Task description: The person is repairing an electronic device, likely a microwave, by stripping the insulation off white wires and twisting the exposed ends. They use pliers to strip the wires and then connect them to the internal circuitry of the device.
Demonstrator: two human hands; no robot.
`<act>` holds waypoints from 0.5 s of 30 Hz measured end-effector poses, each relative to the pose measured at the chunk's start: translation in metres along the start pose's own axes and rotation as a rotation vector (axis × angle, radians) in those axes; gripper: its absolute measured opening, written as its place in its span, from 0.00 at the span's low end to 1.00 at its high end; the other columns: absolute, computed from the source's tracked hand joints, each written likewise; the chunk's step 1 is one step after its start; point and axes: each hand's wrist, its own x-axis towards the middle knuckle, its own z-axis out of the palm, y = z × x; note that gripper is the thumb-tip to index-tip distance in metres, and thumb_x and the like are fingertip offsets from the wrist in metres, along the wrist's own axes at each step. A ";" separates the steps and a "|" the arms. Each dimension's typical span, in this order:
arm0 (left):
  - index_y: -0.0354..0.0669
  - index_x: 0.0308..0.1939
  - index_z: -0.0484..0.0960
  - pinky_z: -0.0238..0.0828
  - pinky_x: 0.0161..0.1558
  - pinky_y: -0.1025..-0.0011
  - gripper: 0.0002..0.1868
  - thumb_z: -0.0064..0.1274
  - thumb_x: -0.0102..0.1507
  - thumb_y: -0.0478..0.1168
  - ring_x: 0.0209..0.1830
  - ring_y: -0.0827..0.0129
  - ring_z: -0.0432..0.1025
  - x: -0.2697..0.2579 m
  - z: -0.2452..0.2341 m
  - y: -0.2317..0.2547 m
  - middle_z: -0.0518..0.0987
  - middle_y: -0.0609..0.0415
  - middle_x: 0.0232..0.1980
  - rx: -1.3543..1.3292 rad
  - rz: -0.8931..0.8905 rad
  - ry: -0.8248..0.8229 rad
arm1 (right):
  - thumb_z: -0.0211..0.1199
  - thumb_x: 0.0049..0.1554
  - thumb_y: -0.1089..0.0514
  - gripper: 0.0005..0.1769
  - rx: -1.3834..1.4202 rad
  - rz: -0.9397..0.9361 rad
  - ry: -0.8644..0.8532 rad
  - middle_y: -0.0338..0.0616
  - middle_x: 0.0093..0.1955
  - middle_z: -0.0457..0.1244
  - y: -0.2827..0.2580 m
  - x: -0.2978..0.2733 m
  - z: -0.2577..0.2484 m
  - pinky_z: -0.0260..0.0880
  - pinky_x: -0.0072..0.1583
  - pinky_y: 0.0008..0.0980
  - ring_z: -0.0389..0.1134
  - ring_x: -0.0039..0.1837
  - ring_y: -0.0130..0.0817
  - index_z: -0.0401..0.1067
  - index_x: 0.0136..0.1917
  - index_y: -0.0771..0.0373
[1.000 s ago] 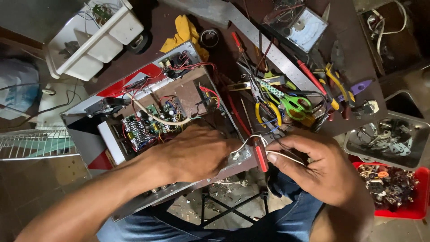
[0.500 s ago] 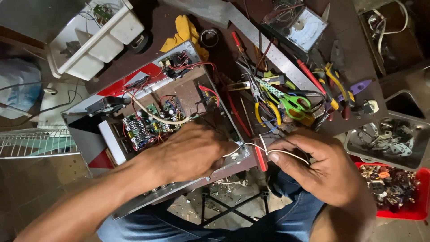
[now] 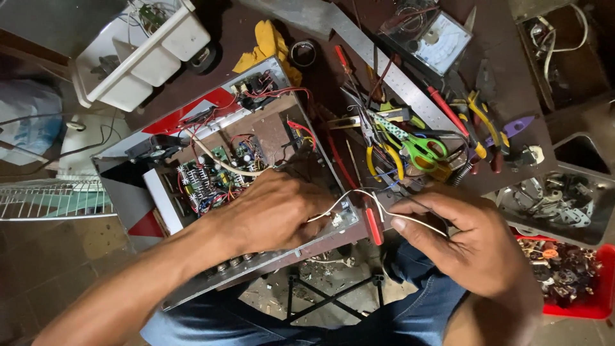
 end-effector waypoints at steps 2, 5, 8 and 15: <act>0.45 0.49 0.83 0.74 0.19 0.74 0.14 0.56 0.59 0.36 0.24 0.63 0.80 0.002 0.001 -0.001 0.85 0.47 0.48 -0.015 0.020 -0.008 | 0.66 0.52 0.58 0.13 0.010 0.008 -0.004 0.38 0.47 0.75 0.002 -0.001 0.001 0.78 0.55 0.21 0.76 0.49 0.24 0.79 0.51 0.61; 0.48 0.48 0.82 0.69 0.21 0.72 0.12 0.55 0.60 0.37 0.19 0.65 0.71 0.002 0.004 -0.003 0.77 0.49 0.35 0.005 -0.006 -0.085 | 0.66 0.52 0.58 0.13 0.026 0.053 -0.006 0.38 0.47 0.75 -0.002 0.000 0.001 0.77 0.55 0.21 0.77 0.49 0.24 0.80 0.51 0.61; 0.51 0.32 0.75 0.66 0.22 0.72 0.06 0.53 0.64 0.38 0.15 0.69 0.63 -0.001 0.008 -0.007 0.72 0.56 0.20 0.061 -0.006 -0.133 | 0.66 0.52 0.58 0.13 0.023 0.038 -0.011 0.38 0.46 0.75 0.001 0.001 0.001 0.79 0.52 0.21 0.78 0.47 0.24 0.80 0.51 0.61; 0.46 0.27 0.78 0.75 0.33 0.70 0.09 0.56 0.62 0.34 0.23 0.67 0.74 -0.006 0.011 -0.011 0.83 0.57 0.30 0.098 0.117 -0.035 | 0.65 0.52 0.59 0.14 0.042 0.064 -0.008 0.39 0.48 0.76 0.002 -0.002 0.001 0.80 0.54 0.21 0.79 0.48 0.26 0.79 0.52 0.62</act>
